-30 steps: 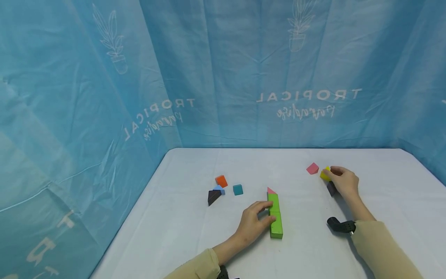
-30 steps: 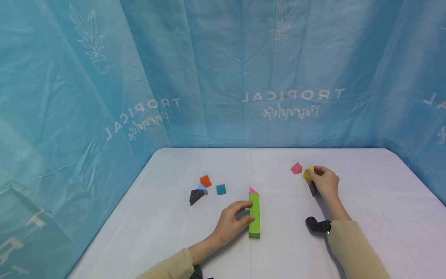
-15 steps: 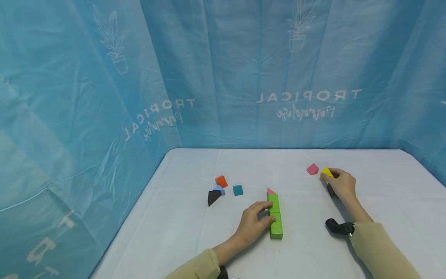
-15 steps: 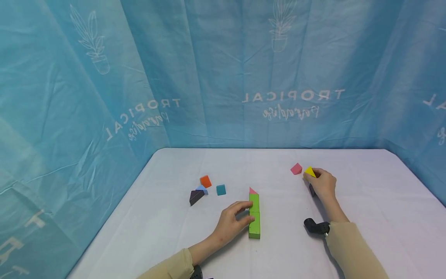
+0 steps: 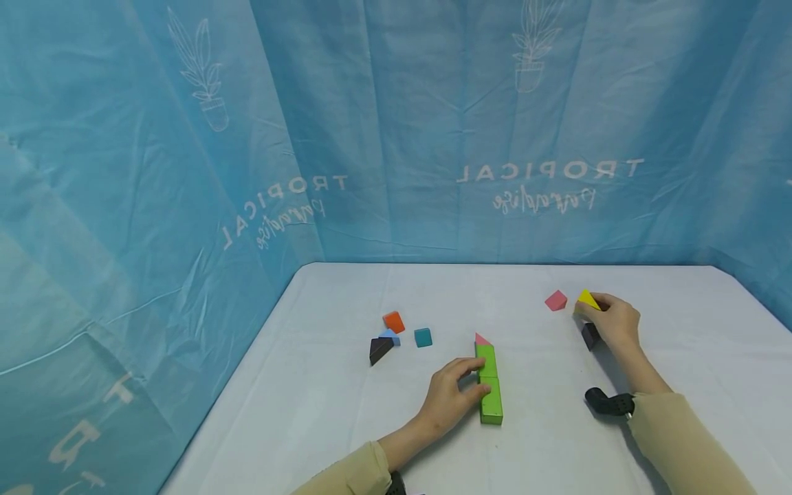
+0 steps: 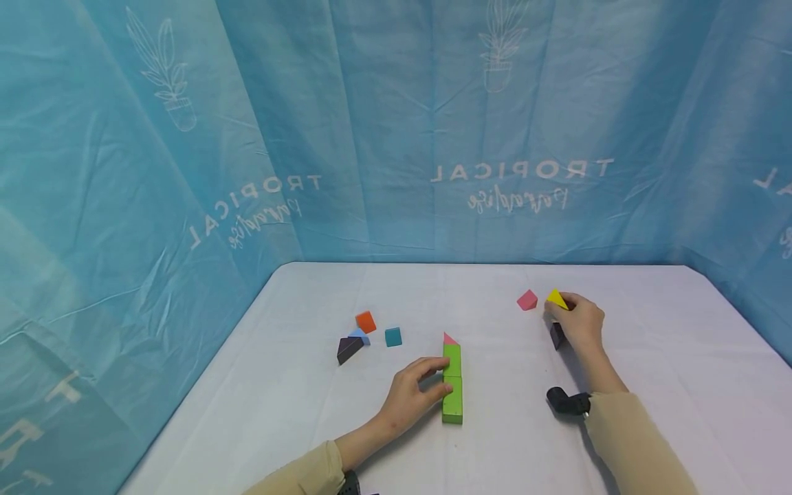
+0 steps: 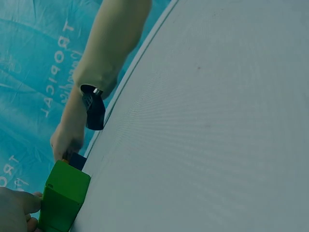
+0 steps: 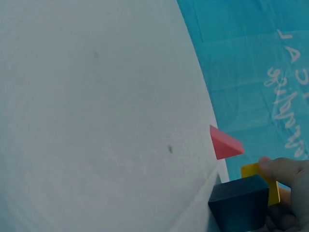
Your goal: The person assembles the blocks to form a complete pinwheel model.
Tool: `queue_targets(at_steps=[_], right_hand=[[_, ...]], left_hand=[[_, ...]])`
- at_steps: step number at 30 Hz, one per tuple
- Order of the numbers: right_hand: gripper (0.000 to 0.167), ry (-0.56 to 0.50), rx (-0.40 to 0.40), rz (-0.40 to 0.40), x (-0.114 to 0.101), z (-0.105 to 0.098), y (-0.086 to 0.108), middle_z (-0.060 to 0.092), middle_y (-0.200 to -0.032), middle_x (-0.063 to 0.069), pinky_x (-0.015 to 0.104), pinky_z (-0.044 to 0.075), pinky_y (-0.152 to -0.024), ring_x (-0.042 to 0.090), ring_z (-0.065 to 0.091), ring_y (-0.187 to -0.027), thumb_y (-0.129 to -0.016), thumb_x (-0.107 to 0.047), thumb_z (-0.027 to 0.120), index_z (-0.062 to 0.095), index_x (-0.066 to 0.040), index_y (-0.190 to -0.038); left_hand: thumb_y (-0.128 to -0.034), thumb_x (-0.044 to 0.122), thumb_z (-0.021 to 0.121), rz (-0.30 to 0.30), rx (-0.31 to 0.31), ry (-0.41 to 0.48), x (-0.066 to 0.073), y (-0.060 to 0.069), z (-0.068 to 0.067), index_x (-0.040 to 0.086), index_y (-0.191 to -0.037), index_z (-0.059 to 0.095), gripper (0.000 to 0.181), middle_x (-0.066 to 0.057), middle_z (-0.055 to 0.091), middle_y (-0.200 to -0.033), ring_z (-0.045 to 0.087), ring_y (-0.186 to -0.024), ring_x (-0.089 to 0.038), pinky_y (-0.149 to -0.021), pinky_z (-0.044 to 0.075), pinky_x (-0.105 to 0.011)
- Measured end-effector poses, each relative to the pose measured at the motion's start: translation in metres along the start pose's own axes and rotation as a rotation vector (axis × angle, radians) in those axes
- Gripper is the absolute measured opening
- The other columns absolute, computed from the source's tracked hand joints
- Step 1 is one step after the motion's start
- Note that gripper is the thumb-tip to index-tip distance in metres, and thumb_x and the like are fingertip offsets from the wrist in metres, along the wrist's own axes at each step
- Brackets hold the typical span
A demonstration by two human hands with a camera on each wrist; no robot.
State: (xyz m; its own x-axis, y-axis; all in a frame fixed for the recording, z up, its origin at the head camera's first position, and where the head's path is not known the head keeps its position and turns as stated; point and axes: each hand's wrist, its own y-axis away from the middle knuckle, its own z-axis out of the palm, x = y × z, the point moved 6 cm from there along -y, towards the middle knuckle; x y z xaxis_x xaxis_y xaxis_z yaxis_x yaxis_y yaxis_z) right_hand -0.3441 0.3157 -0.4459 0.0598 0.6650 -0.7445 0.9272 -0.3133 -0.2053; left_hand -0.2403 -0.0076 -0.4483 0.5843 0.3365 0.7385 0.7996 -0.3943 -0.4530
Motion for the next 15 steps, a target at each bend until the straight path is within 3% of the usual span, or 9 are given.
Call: queue_targets(at_steps=[10, 15], right_hand=[[0.061, -0.029, -0.023, -0.062, -0.013, -0.014, -0.002, 0.054, -0.120, 0.029, 0.051, 0.045, -0.088, 0.041, 0.049, -0.105, -0.091, -0.037, 0.062, 0.050, 0.009, -0.129], [0.072, -0.026, -0.057, -0.108, -0.015, -0.011, -0.007, 0.056, -0.119, 0.025, 0.038, 0.054, -0.076, 0.036, 0.051, -0.102, -0.084, -0.052, 0.064, 0.054, 0.003, -0.129]], left_hand=[[-0.0864, 0.017, 0.069, -0.012, 0.001, -0.001, 0.000, 0.000, 0.000, 0.004, -0.122, 0.060, 0.039, -0.002, 0.061, -0.118, 0.056, -0.110, -0.011, -0.093, 0.045, -0.025], [-0.0861, 0.016, 0.070, -0.012, 0.000, 0.003, -0.001, 0.000, 0.001, 0.004, -0.122, 0.060, 0.040, -0.003, 0.061, -0.117, 0.056, -0.110, -0.011, -0.093, 0.045, -0.025]])
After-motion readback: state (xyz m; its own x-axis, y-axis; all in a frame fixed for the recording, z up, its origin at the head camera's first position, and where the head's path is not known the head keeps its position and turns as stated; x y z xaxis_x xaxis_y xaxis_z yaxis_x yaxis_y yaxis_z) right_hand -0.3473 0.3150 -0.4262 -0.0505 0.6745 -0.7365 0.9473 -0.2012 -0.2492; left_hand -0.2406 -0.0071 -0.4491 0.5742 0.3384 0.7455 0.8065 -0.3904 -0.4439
